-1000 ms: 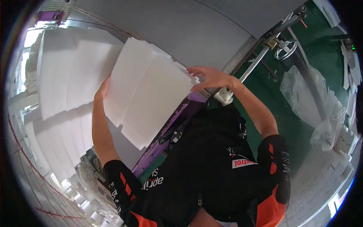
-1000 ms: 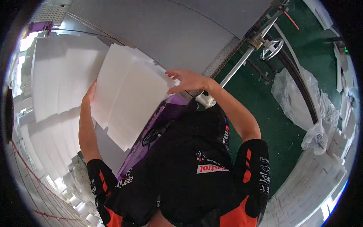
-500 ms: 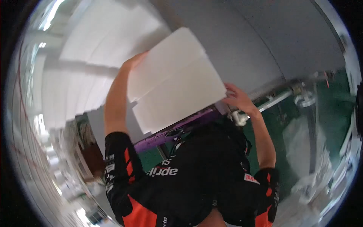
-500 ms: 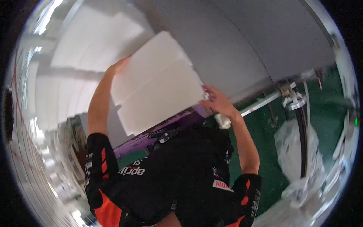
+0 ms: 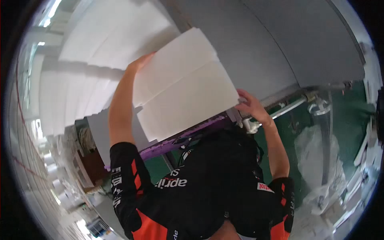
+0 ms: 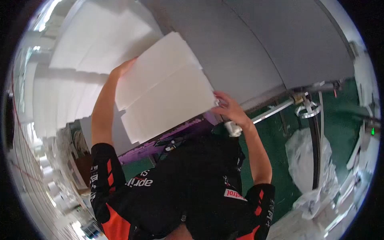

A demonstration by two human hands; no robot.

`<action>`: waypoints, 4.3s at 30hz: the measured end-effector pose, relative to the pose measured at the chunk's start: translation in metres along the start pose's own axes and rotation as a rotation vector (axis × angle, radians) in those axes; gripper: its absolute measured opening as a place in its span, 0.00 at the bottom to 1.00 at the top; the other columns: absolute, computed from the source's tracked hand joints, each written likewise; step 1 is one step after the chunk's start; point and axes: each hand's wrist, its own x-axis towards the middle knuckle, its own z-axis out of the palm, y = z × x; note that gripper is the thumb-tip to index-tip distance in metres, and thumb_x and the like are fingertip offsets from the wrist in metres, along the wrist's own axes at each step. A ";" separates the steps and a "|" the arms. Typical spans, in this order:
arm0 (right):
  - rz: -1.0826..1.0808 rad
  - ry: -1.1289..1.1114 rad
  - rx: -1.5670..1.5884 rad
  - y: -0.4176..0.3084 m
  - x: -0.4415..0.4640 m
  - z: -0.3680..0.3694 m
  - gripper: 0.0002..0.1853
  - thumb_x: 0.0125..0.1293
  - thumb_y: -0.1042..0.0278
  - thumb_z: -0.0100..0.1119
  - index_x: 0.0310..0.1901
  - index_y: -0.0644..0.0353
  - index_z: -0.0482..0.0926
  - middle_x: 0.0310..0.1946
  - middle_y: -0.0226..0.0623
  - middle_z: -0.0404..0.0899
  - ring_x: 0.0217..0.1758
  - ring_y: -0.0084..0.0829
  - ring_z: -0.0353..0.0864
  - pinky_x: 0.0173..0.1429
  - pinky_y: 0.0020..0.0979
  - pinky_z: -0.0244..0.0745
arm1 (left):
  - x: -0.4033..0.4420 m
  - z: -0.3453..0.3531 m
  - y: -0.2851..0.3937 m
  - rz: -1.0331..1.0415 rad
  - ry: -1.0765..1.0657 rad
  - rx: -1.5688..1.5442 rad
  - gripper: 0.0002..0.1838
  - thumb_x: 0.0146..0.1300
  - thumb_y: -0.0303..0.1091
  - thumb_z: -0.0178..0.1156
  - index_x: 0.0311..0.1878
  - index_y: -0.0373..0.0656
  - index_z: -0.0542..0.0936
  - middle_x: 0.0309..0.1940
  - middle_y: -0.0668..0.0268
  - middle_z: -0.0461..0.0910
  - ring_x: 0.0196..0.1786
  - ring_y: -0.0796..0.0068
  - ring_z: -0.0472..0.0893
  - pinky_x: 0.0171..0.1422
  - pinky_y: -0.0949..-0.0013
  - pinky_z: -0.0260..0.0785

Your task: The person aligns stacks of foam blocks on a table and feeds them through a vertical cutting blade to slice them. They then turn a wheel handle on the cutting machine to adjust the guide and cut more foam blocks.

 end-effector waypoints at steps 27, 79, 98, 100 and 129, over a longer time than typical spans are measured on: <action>-0.111 0.063 0.306 0.007 -0.006 -0.019 0.34 0.73 0.42 0.33 0.66 0.64 0.63 0.63 0.44 0.67 0.66 0.36 0.65 0.68 0.37 0.58 | 0.003 0.002 0.011 -0.108 -0.029 -0.047 0.37 0.62 0.62 0.48 0.67 0.45 0.67 0.61 0.59 0.72 0.62 0.64 0.71 0.64 0.64 0.64; -0.246 0.409 -0.739 -0.096 0.181 0.075 0.37 0.65 0.39 0.41 0.65 0.63 0.63 0.65 0.54 0.62 0.70 0.50 0.58 0.71 0.46 0.53 | -0.047 -0.026 -0.020 0.258 0.186 -0.184 0.32 0.69 0.58 0.43 0.55 0.36 0.77 0.53 0.67 0.77 0.53 0.72 0.73 0.59 0.70 0.61; -0.653 0.271 -1.353 -0.040 0.107 0.166 0.36 0.65 0.42 0.43 0.66 0.62 0.63 0.71 0.51 0.52 0.75 0.58 0.39 0.72 0.64 0.30 | -0.145 0.127 -0.165 0.009 0.271 -1.219 0.27 0.70 0.51 0.41 0.61 0.40 0.70 0.48 0.54 0.79 0.44 0.61 0.81 0.45 0.61 0.76; -0.619 0.286 -1.400 -0.041 0.104 0.171 0.36 0.66 0.41 0.41 0.66 0.62 0.62 0.71 0.50 0.52 0.75 0.58 0.40 0.72 0.63 0.30 | -0.149 0.124 -0.167 0.005 0.343 -1.087 0.26 0.70 0.51 0.40 0.60 0.41 0.70 0.48 0.55 0.79 0.44 0.61 0.81 0.45 0.61 0.76; -0.625 0.276 -1.375 -0.046 0.102 0.173 0.36 0.64 0.41 0.42 0.65 0.63 0.63 0.70 0.51 0.53 0.75 0.58 0.40 0.74 0.59 0.31 | -0.033 0.009 0.045 -0.159 -0.120 0.021 0.39 0.60 0.61 0.52 0.65 0.39 0.68 0.60 0.55 0.72 0.60 0.61 0.72 0.64 0.64 0.62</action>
